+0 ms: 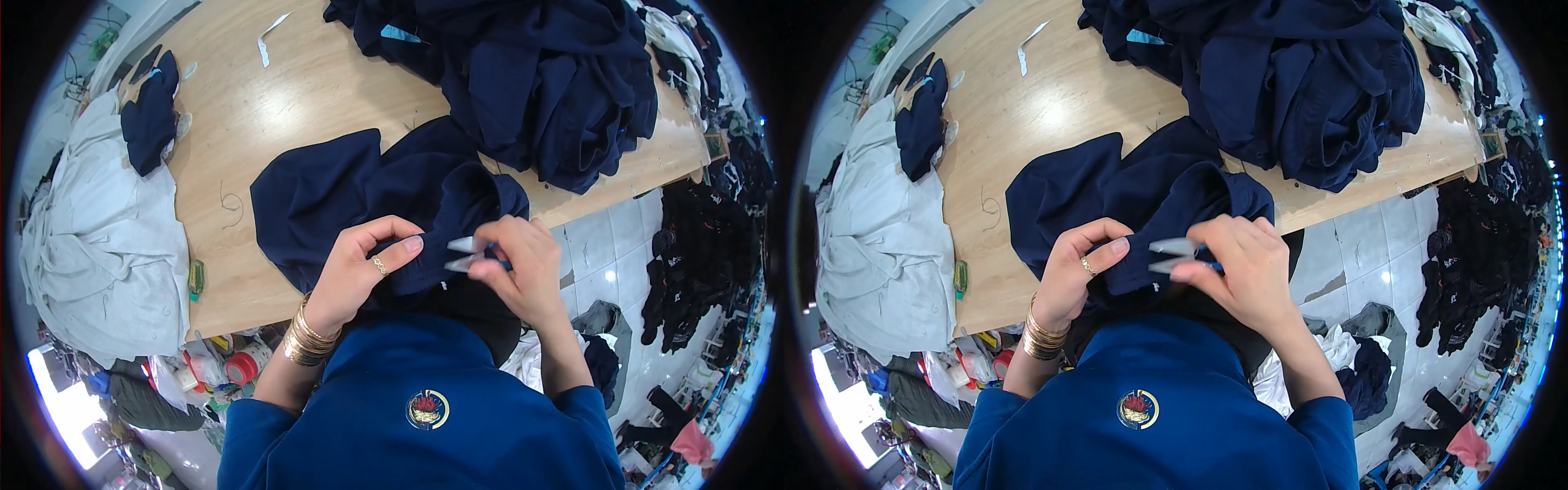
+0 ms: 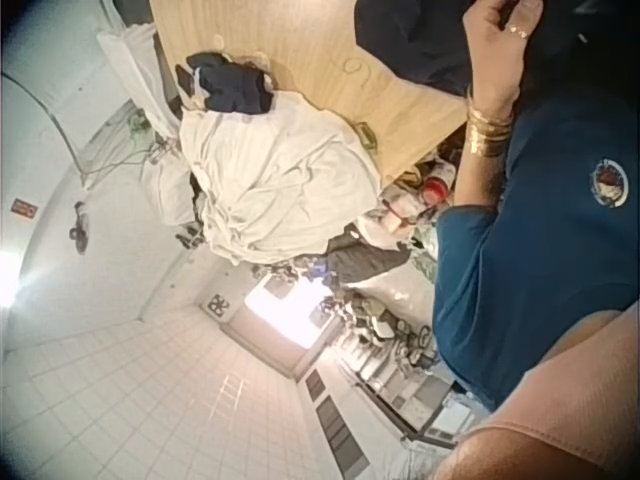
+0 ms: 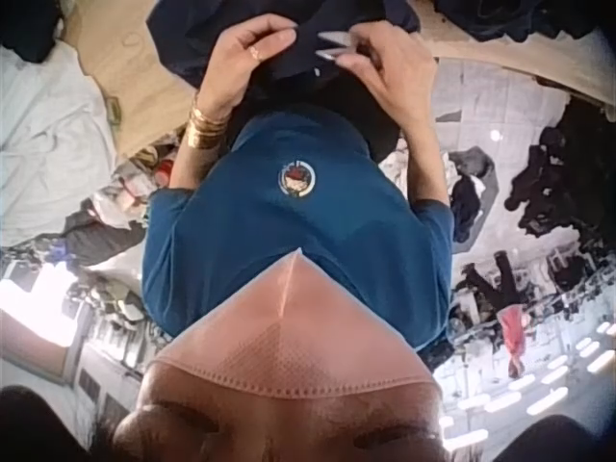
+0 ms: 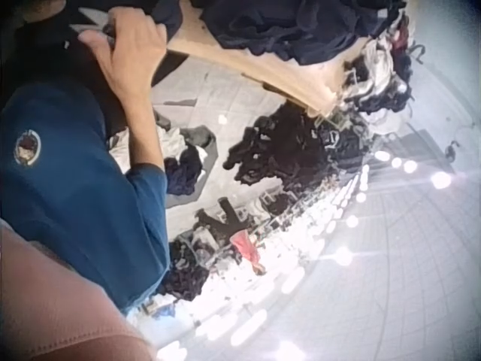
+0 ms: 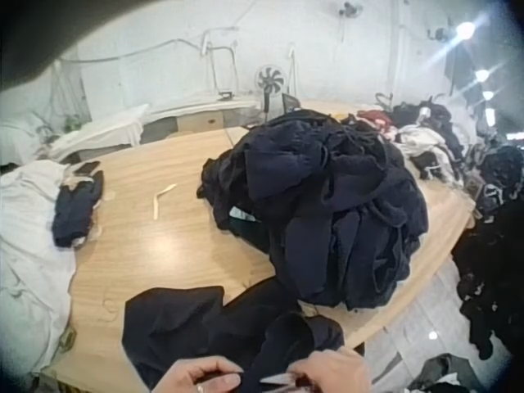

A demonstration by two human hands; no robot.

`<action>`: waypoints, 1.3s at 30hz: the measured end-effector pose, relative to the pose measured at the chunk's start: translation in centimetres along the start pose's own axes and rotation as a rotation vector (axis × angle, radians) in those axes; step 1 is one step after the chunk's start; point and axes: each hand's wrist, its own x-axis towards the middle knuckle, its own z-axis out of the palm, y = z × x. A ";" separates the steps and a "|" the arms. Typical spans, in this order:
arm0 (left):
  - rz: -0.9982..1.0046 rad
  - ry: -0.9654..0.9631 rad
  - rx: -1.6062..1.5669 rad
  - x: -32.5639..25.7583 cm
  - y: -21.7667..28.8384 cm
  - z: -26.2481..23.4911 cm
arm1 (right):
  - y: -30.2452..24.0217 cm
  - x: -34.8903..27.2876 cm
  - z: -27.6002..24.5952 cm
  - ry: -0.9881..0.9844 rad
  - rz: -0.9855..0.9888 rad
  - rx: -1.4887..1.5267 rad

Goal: Trimming excess threads from blue garments using a thread nipper in a textile factory.

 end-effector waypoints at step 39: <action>0.002 -0.058 0.045 -0.2 0.9 0.0 | -0.5 1.2 -0.2 0.036 -0.107 -0.218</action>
